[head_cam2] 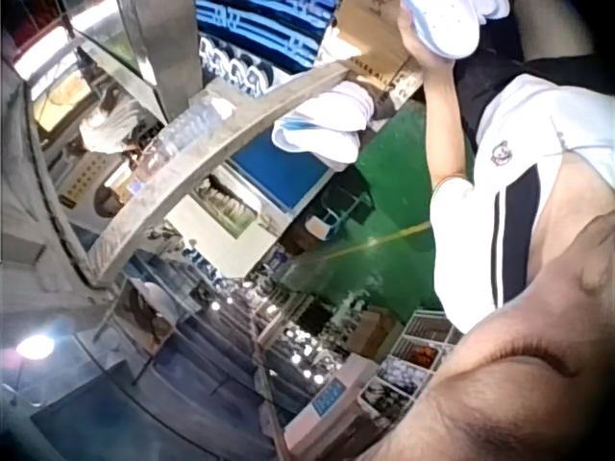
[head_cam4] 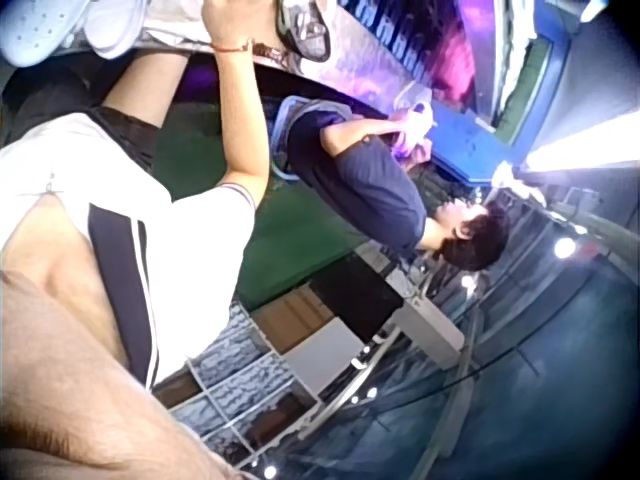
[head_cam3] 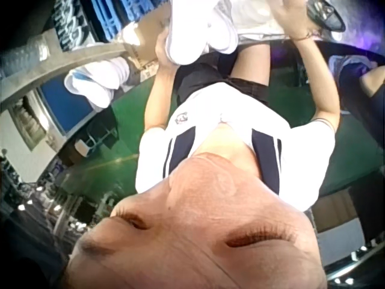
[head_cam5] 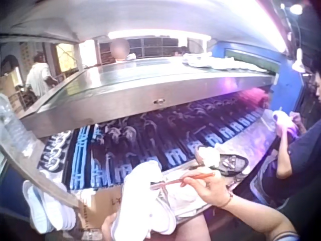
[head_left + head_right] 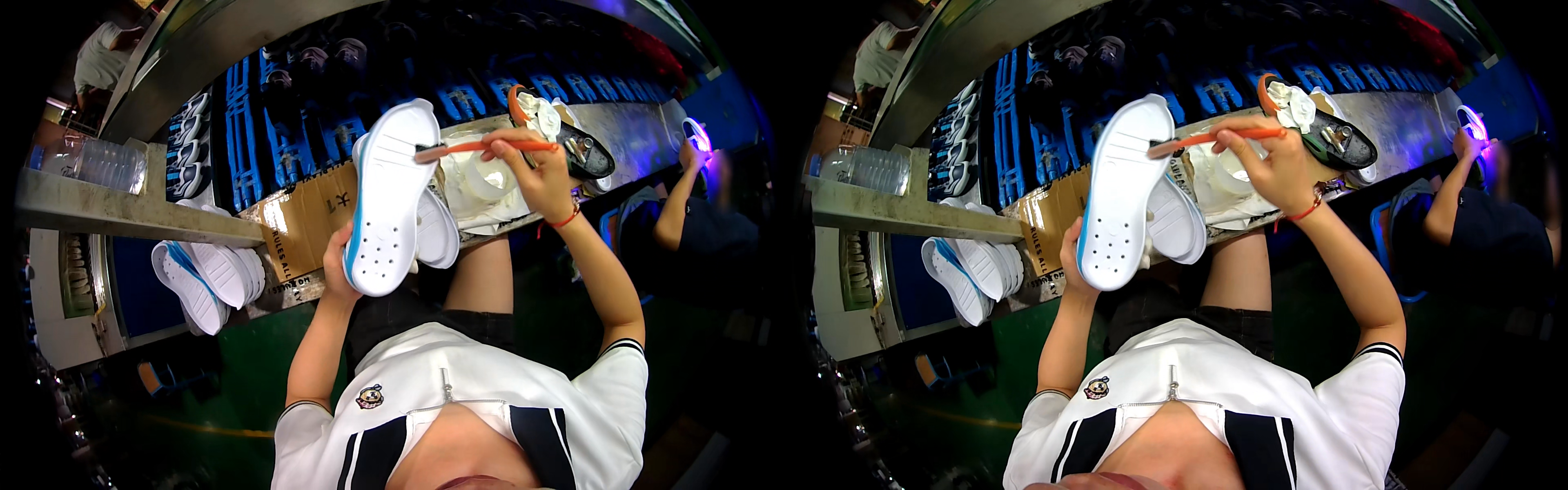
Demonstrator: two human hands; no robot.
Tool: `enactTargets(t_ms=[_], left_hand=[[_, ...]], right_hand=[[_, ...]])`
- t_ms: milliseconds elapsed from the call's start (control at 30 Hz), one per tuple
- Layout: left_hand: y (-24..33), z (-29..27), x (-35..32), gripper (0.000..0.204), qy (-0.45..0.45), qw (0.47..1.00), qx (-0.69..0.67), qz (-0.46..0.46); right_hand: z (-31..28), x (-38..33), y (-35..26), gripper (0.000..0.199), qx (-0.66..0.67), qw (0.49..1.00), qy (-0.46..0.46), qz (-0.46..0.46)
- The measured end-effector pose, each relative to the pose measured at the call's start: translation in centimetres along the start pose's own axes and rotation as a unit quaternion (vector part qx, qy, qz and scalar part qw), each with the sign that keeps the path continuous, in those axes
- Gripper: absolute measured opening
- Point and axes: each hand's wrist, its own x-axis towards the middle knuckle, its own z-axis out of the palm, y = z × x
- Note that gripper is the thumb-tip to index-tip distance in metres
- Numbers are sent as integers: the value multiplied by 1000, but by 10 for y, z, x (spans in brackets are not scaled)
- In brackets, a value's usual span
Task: The person applies adhesive to the surfaces of shoe soles using a brush, dipping the brush into a container of glue between applications and placing completed soles onto a conveyor belt.
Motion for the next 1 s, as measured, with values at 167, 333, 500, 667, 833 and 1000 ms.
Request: enactTargets(t_ms=[167, 333, 500, 667, 833, 1000], left_hand=[[5, -15, 2, 60, 224, 964, 104, 104], [7, -19, 10, 56, 267, 940, 127, 172], [12, -19, 12, 54, 284, 929, 147, 189], [7, -4, -4, 58, 271, 953, 90, 99], [2, 16, -21, 71, 114, 993, 32, 17], [7, 17, -24, 77, 59, 998, -17, 3]], right_hand=[[28, -12, -20, 12, -27, 998, -34, -48], [45, -19, -25, 10, -41, 992, -35, -117], [58, -32, -38, 12, 54, 993, -104, -27], [47, 7, -20, 26, 244, 938, -59, 237], [20, 54, 16, 26, 182, 962, 132, 155], [7, 59, 5, 24, 175, 976, -61, 115]])
